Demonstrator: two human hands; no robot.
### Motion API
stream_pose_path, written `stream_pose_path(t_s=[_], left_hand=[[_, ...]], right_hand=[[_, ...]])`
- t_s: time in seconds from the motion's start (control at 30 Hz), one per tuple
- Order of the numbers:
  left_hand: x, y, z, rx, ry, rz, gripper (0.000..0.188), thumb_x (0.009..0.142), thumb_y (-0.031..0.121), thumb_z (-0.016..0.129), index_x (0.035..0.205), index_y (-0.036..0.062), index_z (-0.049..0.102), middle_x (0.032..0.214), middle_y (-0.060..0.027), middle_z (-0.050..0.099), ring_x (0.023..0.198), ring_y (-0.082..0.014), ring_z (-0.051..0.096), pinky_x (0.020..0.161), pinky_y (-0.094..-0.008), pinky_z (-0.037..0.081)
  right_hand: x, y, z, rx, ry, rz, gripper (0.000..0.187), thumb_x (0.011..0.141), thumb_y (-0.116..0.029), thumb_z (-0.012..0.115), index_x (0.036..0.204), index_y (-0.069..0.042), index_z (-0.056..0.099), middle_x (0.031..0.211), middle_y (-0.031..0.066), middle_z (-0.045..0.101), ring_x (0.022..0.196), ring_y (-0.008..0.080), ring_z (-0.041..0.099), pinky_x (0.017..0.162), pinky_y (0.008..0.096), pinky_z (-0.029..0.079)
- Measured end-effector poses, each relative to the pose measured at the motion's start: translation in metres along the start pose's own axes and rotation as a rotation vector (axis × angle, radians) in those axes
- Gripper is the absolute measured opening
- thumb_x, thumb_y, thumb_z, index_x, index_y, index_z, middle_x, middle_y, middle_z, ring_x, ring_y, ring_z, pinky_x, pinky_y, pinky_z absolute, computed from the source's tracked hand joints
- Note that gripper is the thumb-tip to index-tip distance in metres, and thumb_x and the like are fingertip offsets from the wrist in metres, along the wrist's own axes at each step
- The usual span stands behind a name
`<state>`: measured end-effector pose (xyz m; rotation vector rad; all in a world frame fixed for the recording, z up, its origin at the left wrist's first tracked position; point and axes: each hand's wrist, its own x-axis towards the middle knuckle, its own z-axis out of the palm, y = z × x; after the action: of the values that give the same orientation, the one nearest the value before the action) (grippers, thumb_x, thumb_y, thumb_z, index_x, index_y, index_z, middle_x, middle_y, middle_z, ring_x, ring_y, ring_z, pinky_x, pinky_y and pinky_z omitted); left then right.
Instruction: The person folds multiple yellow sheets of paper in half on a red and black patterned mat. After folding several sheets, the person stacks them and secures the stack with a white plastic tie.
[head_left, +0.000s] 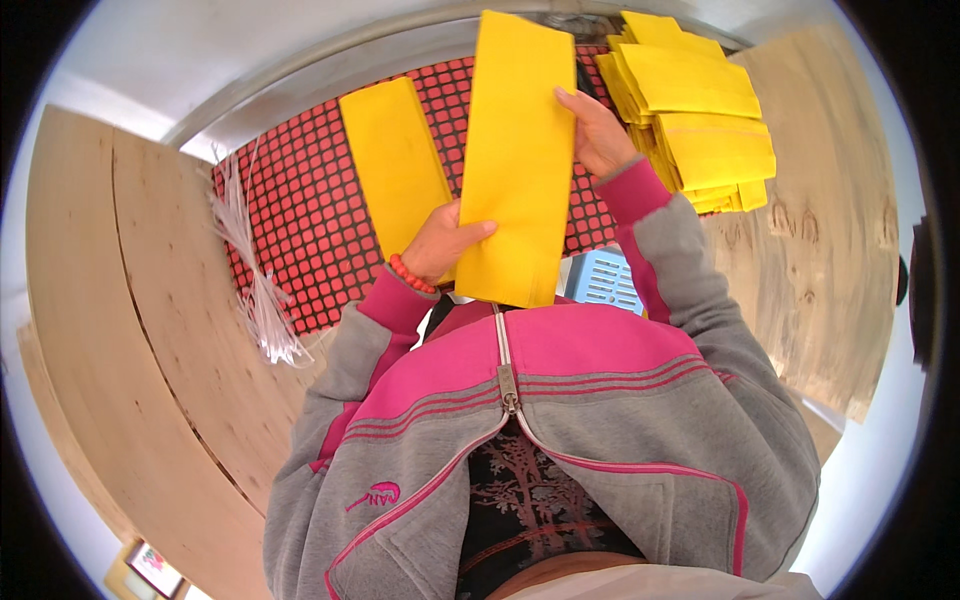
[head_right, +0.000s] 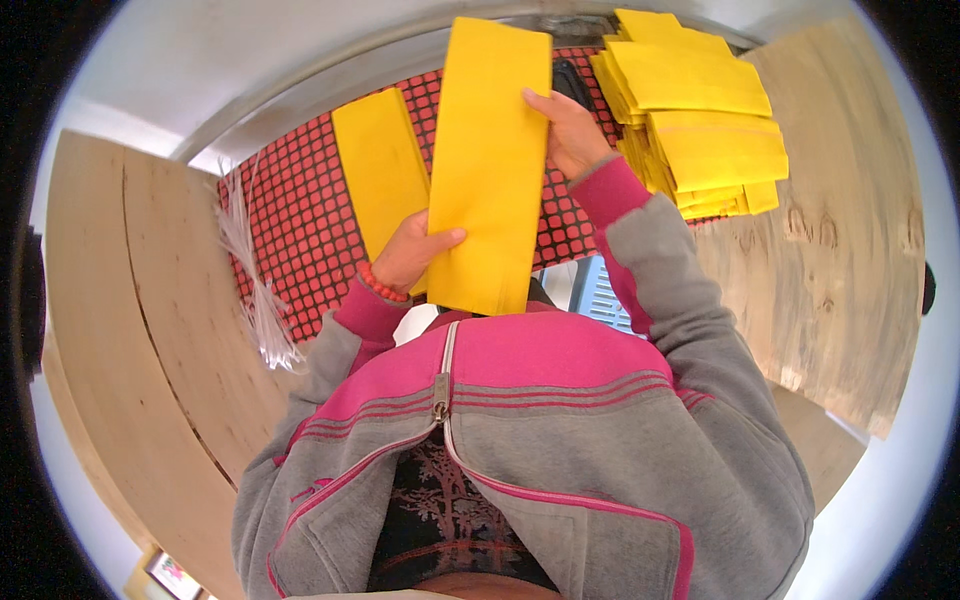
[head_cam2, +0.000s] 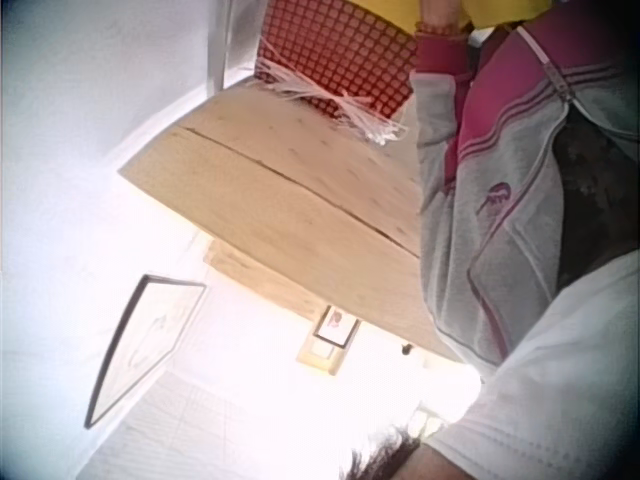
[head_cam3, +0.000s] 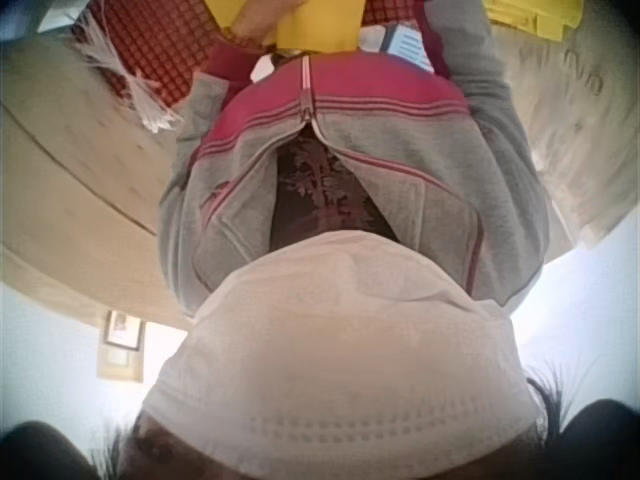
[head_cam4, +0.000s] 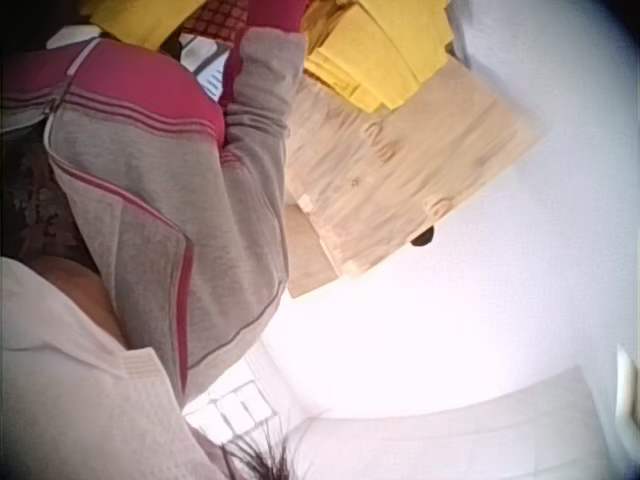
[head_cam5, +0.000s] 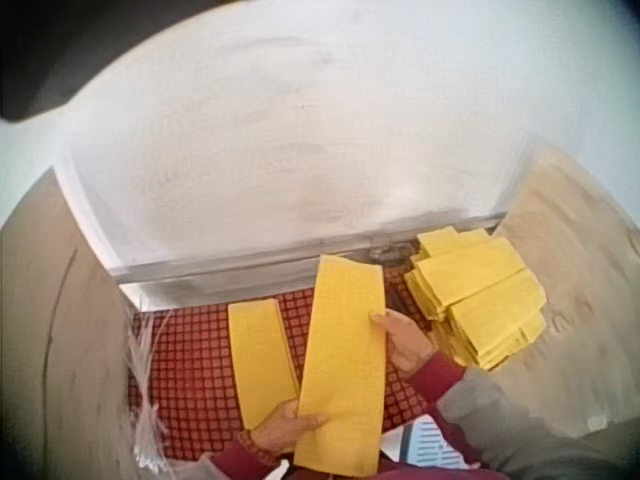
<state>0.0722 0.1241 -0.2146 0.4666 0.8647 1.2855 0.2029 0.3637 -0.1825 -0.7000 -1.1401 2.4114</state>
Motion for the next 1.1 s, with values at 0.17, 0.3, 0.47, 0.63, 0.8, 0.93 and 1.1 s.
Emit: stream_pose_path(t_s=[0.17, 0.3, 0.47, 0.63, 0.8, 0.93, 1.1], left_hand=[[-0.042, -0.029, -0.039, -0.103, 0.182, 0.070, 0.042, 0.091, 0.008, 0.058, 0.129, -0.0034, 0.046, 0.120, -0.0098, 0.059, 0.105, -0.0181, 0.059, 0.091, -0.0309, 0.048], [-0.061, -0.043, -0.067, -0.144, 0.264, 0.115, 0.041, 0.091, 0.007, 0.057, 0.129, -0.0030, 0.046, 0.119, -0.0105, 0.059, 0.105, -0.0193, 0.060, 0.091, -0.0318, 0.049], [-0.073, -0.056, -0.093, -0.192, 0.377, 0.078, 0.039, 0.091, 0.011, 0.058, 0.126, -0.0035, 0.048, 0.118, -0.0119, 0.060, 0.103, -0.0196, 0.061, 0.089, -0.0313, 0.050], [-0.082, -0.073, -0.102, -0.270, 0.423, 0.061, 0.035, 0.093, 0.013, 0.056, 0.122, -0.0048, 0.050, 0.115, -0.0127, 0.061, 0.102, -0.0193, 0.062, 0.087, -0.0308, 0.051], [-0.092, -0.084, -0.098, -0.291, 0.479, 0.075, 0.032, 0.093, 0.014, 0.056, 0.118, -0.0053, 0.053, 0.108, -0.0121, 0.064, 0.093, -0.0174, 0.065, 0.079, -0.0272, 0.053], [-0.093, -0.085, -0.099, -0.332, 0.470, 0.092, 0.029, 0.094, 0.013, 0.054, 0.117, -0.0049, 0.054, 0.108, -0.0119, 0.064, 0.093, -0.0176, 0.065, 0.081, -0.0279, 0.053], [-0.095, -0.089, -0.101, -0.345, 0.465, 0.080, 0.029, 0.094, 0.011, 0.053, 0.117, -0.0059, 0.053, 0.108, -0.0120, 0.064, 0.094, -0.0181, 0.065, 0.082, -0.0284, 0.053]], right_hand=[[0.071, 0.063, 0.048, -0.142, 0.015, 0.248, 0.034, 0.091, -0.018, 0.062, 0.116, 0.004, 0.055, 0.107, 0.0134, 0.065, 0.090, 0.0213, 0.066, 0.078, 0.0348, 0.056], [0.103, 0.103, 0.071, -0.211, 0.003, 0.321, 0.035, 0.088, -0.015, 0.065, 0.115, 0.005, 0.056, 0.105, 0.0149, 0.066, 0.088, 0.0232, 0.067, 0.077, 0.0377, 0.058], [0.125, 0.132, 0.082, -0.318, 0.047, 0.369, 0.034, 0.088, -0.014, 0.066, 0.114, 0.006, 0.056, 0.105, 0.0157, 0.066, 0.089, 0.0244, 0.067, 0.077, 0.0388, 0.058], [0.140, 0.153, 0.085, -0.373, 0.057, 0.339, 0.034, 0.087, -0.013, 0.066, 0.113, 0.005, 0.056, 0.104, 0.0155, 0.066, 0.089, 0.0243, 0.067, 0.077, 0.0382, 0.058], [0.151, 0.162, 0.082, -0.413, 0.122, 0.343, 0.031, 0.084, -0.009, 0.069, 0.110, 0.004, 0.060, 0.101, 0.0138, 0.067, 0.086, 0.0239, 0.068, 0.074, 0.0374, 0.057], [0.156, 0.164, 0.078, -0.499, 0.079, 0.338, 0.033, 0.087, -0.015, 0.066, 0.114, 0.002, 0.057, 0.105, 0.0127, 0.066, 0.090, 0.0224, 0.066, 0.079, 0.0352, 0.056], [0.159, 0.167, 0.073, -0.553, 0.089, 0.366, 0.033, 0.087, -0.015, 0.067, 0.114, 0.002, 0.057, 0.105, 0.0121, 0.066, 0.090, 0.0223, 0.066, 0.078, 0.0356, 0.056]])
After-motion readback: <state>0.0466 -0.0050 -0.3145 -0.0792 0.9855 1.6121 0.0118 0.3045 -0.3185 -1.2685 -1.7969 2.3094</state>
